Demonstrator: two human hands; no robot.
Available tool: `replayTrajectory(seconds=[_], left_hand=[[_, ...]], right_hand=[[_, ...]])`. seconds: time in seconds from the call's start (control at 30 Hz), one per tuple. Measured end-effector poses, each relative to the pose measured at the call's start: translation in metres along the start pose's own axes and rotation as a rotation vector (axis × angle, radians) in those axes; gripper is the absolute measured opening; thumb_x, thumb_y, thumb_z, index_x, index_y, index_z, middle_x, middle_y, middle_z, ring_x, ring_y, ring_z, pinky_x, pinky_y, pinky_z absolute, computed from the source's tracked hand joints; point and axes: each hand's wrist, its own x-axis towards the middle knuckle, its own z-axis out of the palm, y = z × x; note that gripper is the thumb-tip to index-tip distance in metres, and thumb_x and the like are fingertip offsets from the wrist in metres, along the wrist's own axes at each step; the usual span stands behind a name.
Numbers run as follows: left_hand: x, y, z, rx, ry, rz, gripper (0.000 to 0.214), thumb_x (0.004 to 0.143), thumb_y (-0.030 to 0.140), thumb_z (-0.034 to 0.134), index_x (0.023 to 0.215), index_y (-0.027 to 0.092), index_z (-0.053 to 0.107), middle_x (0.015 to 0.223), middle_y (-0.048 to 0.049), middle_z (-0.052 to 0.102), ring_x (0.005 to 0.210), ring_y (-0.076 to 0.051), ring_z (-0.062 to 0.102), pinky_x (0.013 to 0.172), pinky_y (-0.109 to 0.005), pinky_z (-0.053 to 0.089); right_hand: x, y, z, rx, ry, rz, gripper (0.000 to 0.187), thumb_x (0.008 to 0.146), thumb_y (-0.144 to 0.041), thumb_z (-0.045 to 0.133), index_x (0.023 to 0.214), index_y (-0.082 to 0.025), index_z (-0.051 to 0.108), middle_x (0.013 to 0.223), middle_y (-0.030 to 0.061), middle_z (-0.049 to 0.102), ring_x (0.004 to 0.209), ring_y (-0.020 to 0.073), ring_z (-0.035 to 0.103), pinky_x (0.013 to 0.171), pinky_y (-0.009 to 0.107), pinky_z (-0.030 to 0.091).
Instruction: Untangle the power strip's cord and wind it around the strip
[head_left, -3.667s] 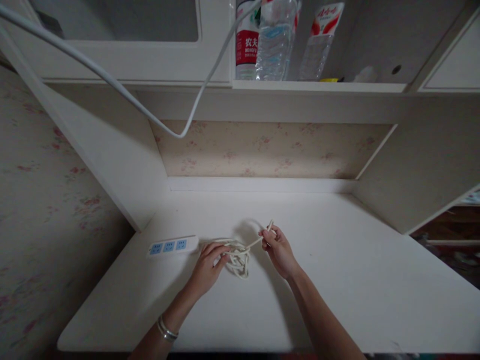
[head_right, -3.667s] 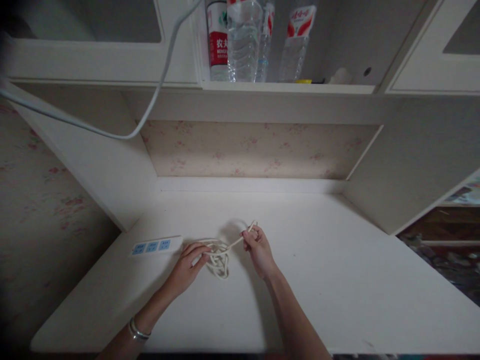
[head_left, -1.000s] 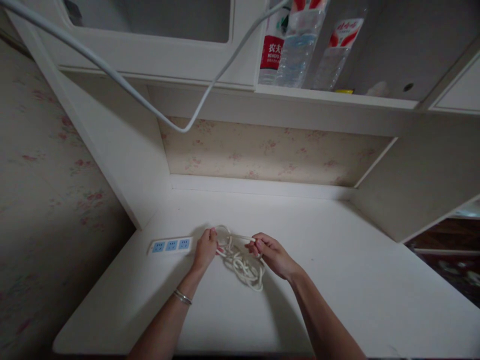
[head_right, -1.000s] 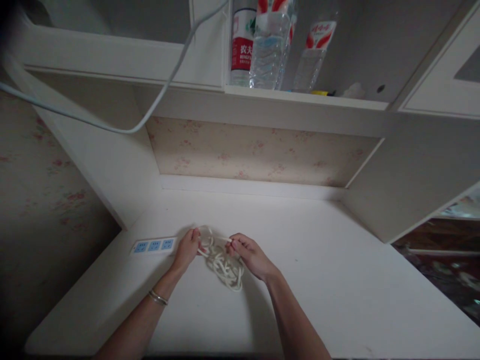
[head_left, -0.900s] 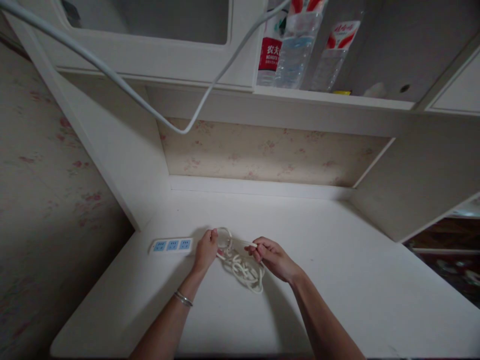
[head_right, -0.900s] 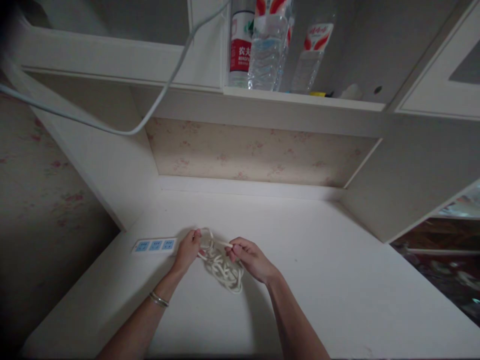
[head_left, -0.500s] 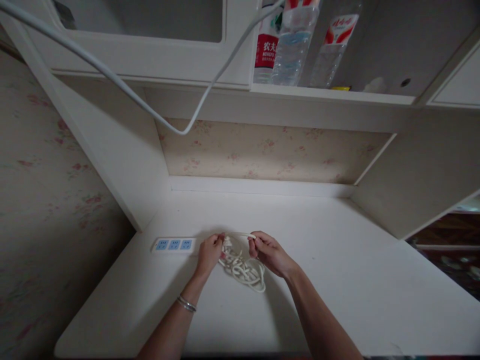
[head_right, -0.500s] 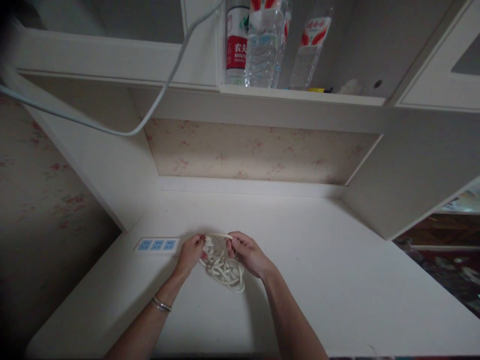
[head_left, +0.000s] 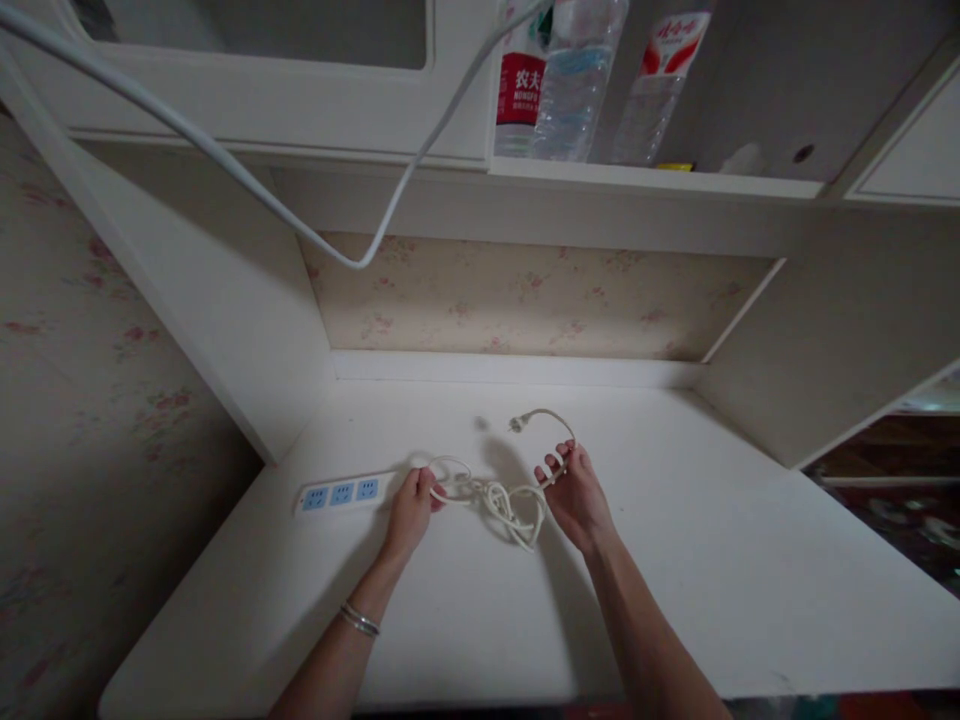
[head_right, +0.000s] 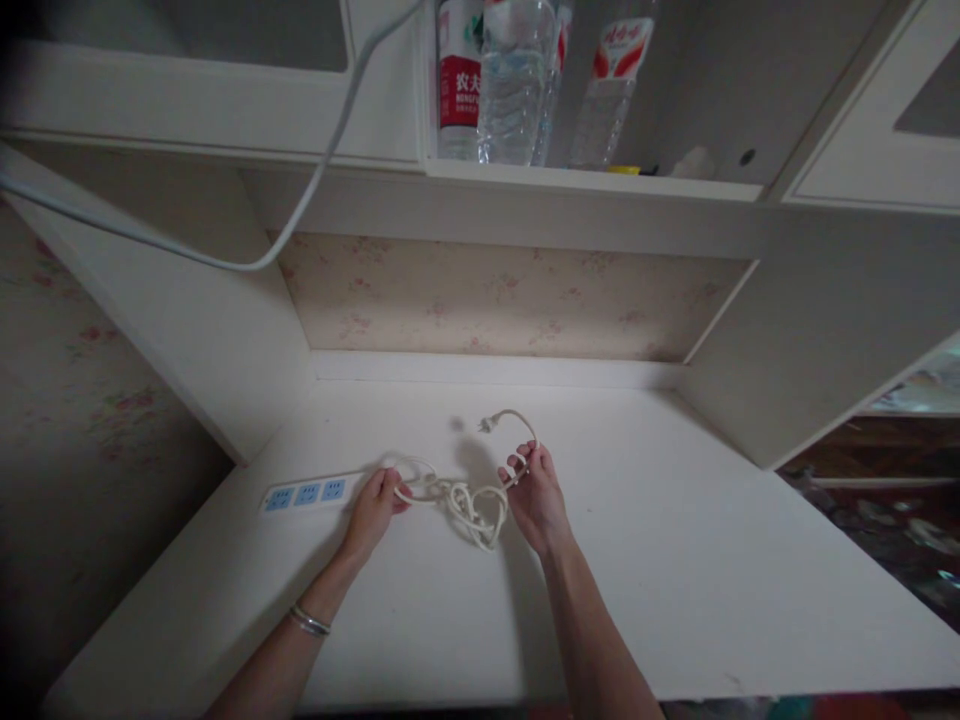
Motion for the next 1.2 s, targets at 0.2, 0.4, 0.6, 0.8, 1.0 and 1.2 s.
replayTrajectory(seconds=[0.2,0.4,0.6,0.8,1.0,1.2], left_hand=[[-0.007,0.006,-0.004,-0.087,0.029,0.032,0.052,0.083,0.068,0.039,0.081,0.018,0.055,0.077,-0.0031,0.068,0.053,-0.014,0.064,0.051,-0.027,0.054],[-0.012,0.010,-0.011,-0.157,-0.028,0.111,0.046,0.085,0.061,0.045,0.091,0.017,0.058,0.086,-0.0036,0.066,0.064,-0.014,0.067,0.064,-0.030,0.058],[-0.016,0.010,-0.016,-0.171,-0.059,0.059,0.046,0.080,0.060,0.054,0.088,0.016,0.063,0.081,-0.0039,0.066,0.069,-0.016,0.066,0.068,-0.032,0.058],[-0.029,0.014,-0.027,-0.062,-0.211,0.020,0.043,0.082,0.055,0.052,0.095,0.016,0.066,0.081,-0.0058,0.066,0.073,-0.018,0.064,0.064,-0.030,0.055],[-0.043,0.021,-0.050,0.283,-0.430,0.233,0.024,0.086,0.036,0.051,0.080,0.019,0.066,0.090,-0.0045,0.063,0.085,-0.017,0.060,0.072,-0.027,0.051],[-0.044,0.022,-0.054,0.404,-0.086,0.300,0.028,0.081,0.014,0.045,0.099,0.020,0.066,0.101,-0.0049,0.064,0.079,-0.016,0.062,0.078,-0.032,0.052]], right_hand=[[0.013,0.003,-0.026,-0.121,0.048,-0.066,0.031,0.077,-0.049,0.068,0.095,-0.028,0.054,0.109,0.0014,0.063,0.082,0.0139,0.058,0.076,0.034,0.050],[0.017,0.007,-0.056,-0.349,0.135,-0.118,0.038,0.077,-0.049,0.069,0.099,-0.023,0.050,0.106,0.0052,0.067,0.077,0.0137,0.058,0.058,0.025,0.049],[0.011,0.027,-0.072,-0.387,0.228,-0.099,0.037,0.078,-0.050,0.068,0.096,-0.024,0.048,0.092,0.0005,0.067,0.068,0.0134,0.061,0.060,0.029,0.054],[0.008,0.040,-0.085,-0.346,0.273,-0.007,0.036,0.076,-0.047,0.070,0.094,-0.024,0.050,0.079,-0.0024,0.067,0.062,0.0122,0.063,0.067,0.029,0.056],[0.001,0.040,-0.085,-0.284,0.238,0.017,0.039,0.072,-0.047,0.074,0.094,-0.022,0.052,0.078,-0.0006,0.069,0.066,0.0126,0.064,0.073,0.029,0.056],[-0.010,0.039,-0.069,-0.200,0.125,0.065,0.032,0.076,-0.044,0.072,0.091,-0.021,0.055,0.080,0.0008,0.069,0.067,0.0113,0.063,0.075,0.028,0.054]])
